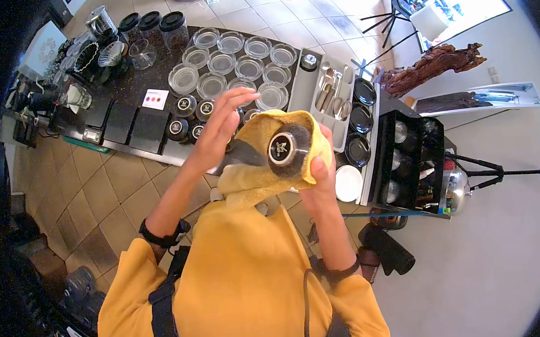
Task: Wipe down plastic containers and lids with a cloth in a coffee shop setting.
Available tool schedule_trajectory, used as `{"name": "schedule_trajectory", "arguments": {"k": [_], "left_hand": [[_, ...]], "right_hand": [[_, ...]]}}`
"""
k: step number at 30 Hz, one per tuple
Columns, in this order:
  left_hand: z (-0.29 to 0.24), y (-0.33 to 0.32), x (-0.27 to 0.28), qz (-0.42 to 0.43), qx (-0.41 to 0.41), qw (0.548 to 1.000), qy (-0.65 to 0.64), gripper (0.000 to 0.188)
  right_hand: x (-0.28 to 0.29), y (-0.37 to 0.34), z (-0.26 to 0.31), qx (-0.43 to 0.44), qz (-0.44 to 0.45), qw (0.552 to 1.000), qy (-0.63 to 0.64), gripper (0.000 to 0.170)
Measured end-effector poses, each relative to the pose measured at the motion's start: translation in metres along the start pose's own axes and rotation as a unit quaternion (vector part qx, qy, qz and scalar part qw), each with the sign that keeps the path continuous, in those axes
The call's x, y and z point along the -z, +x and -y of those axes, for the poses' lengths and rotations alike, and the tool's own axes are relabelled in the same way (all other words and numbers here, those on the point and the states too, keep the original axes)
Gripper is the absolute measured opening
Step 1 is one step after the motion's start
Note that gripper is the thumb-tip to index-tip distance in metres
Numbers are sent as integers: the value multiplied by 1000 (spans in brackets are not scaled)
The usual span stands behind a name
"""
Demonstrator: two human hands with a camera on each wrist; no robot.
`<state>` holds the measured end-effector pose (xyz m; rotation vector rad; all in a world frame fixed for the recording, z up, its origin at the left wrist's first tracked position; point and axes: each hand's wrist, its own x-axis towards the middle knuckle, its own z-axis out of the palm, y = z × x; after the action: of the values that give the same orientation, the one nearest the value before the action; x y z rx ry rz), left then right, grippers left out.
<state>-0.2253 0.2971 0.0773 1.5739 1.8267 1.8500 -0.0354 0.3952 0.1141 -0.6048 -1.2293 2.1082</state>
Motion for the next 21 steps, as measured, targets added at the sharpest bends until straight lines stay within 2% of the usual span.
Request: {"name": "schedule_trajectory", "arguments": {"k": [1, 2, 3, 5, 6, 11, 12, 13, 14, 16, 17, 18, 19, 21], "left_hand": [[9, -2, 0, 51, 85, 982, -158, 47], [16, -4, 0, 99, 164, 931, -312, 39], [18, -9, 1, 98, 164, 931, -311, 39], [20, -20, 4, 228, 258, 887, -308, 35], [23, -22, 4, 254, 243, 894, -277, 32], [11, -31, 14, 216, 242, 860, -395, 38], [11, -34, 11, 205, 259, 780, -531, 39], [10, -36, 8, 187, 269, 681, -654, 40], [10, -36, 7, 188, 269, 682, -654, 40], [8, -35, 3, 185, 275, 654, -680, 36], [3, -34, 2, 187, 275, 654, -679, 36], [-5, -33, 1, 185, 206, 788, -550, 32], [-9, -31, -1, 176, 127, 891, -399, 28], [-11, -30, -8, 178, 114, 899, -384, 27]], "right_hand": [[3, -1, 1, -16, -3, 1000, 7, 95], [31, 1, -16, -11, 57, 998, -5, 80], [31, 1, -16, -11, 58, 998, -5, 80], [27, 0, -12, -2, 55, 998, -15, 78], [12, 0, -3, -33, 10, 999, 31, 95], [15, 1, -5, -9, -9, 1000, -6, 92], [27, 2, -14, -10, 11, 1000, -10, 84], [34, 3, -20, -10, 32, 999, -15, 78], [38, 3, -24, -4, 31, 999, 7, 77], [34, 2, -25, -7, 26, 1000, 15, 78], [32, 1, -25, -11, 20, 999, 23, 78], [32, -1, -25, -10, 19, 999, 24, 78], [32, -5, -24, -27, 19, 999, 36, 78], [30, -7, -24, -45, 19, 998, 48, 78]]}}
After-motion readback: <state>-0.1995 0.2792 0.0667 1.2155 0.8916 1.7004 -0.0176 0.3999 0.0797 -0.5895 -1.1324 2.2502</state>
